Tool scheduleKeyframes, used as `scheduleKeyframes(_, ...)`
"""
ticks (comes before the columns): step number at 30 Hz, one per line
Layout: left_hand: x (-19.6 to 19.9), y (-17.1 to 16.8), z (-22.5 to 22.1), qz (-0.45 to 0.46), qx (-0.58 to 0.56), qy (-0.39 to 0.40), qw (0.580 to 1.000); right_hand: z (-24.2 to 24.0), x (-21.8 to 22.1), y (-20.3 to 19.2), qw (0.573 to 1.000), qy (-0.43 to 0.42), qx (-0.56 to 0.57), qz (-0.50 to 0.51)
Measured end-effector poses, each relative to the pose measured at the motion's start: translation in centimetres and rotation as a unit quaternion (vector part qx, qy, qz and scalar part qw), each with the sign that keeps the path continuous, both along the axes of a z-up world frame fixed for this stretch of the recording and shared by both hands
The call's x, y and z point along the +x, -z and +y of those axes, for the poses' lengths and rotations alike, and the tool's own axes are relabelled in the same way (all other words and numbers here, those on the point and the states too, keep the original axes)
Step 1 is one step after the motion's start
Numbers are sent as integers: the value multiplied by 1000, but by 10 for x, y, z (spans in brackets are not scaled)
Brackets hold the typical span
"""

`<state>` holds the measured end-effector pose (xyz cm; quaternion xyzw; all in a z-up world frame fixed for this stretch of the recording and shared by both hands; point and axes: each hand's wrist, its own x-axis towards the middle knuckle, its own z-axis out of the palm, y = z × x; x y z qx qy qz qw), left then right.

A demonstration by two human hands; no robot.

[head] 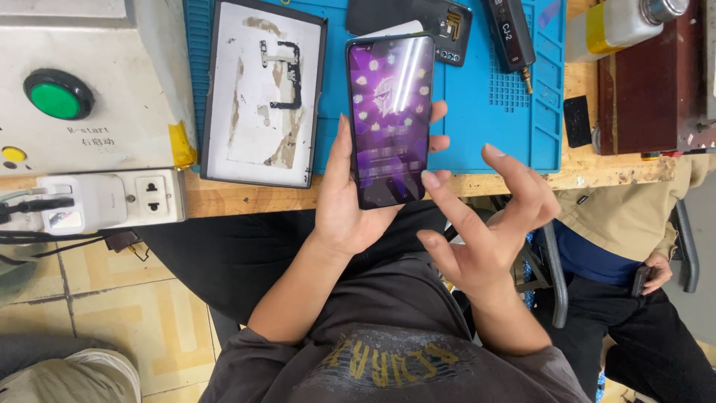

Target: Testing a smartphone's touchscreen and software functionality at a repair station while reviewing a service receipt.

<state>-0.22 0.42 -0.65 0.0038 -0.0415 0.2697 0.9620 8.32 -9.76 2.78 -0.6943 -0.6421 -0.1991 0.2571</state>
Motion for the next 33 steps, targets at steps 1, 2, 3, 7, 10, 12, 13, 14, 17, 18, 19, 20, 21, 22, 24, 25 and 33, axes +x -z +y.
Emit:
scheduleKeyframes(1, 0, -1, 0, 7, -3, -3, 1000, 1, 0, 1, 1000, 4, -6, 5)
scheduleKeyframes(2, 0, -1, 0, 13, -5, -7, 1000, 2, -1, 1, 1000, 7, -11, 9)
scheduleKeyframes(3, 0, -1, 0, 12, -2, -7, 1000, 2, -2, 0, 1000, 7, -8, 9)
scheduleKeyframes(7, 0, 0, 0, 28, 13, -6, 999, 4, -6, -1, 999, 39, -19, 29)
scheduleKeyframes(10, 1, 1, -1, 8, -2, -7, 1000, 4, -7, -1, 998, 40, -31, 38)
scheduleKeyframes(12, 1, 1, -2, -15, -12, -6, 1000, 5, -7, 0, 998, 34, -39, 37)
scheduleKeyframes(13, 1, 0, -2, -16, -17, -6, 1000, 7, -8, 1, 998, 26, -39, 31)
scheduleKeyframes(14, 1, -1, -2, -17, -22, -6, 1000, 9, -8, 2, 999, 18, -39, 26)
scheduleKeyframes(17, 1, 1, -3, 0, -24, -8, 1000, 11, -9, 1, 998, 31, -47, 27)
scheduleKeyframes(18, 1, 0, -3, 0, -24, -8, 1000, 12, -10, 0, 998, 30, -47, 27)
scheduleKeyframes(19, 1, 0, -2, 4, -20, -7, 1000, 12, -11, 0, 998, 30, -47, 26)
scheduleKeyframes(20, 1, -1, -2, 9, -17, -6, 1000, 13, -11, 0, 998, 31, -47, 24)
scheduleKeyframes(21, 0, -2, -2, 9, -17, -5, 1000, 14, -12, 0, 998, 31, -47, 25)
scheduleKeyframes(22, -1, -3, -3, 33, 1, -14, 999, 14, -12, 0, 998, 28, -55, 22)
scheduleKeyframes(24, 1, -4, -2, 53, 19, -23, 998, 16, -10, 0, 998, 26, -61, 15)
scheduleKeyframes(25, 0, -4, -2, 54, 22, -27, 998, 16, -10, 1, 997, 28, -71, 20)
scheduleKeyframes(33, 0, -2, -1, 18, -3, 3, 1000, 16, -10, 1, 996, 38, -79, 18)
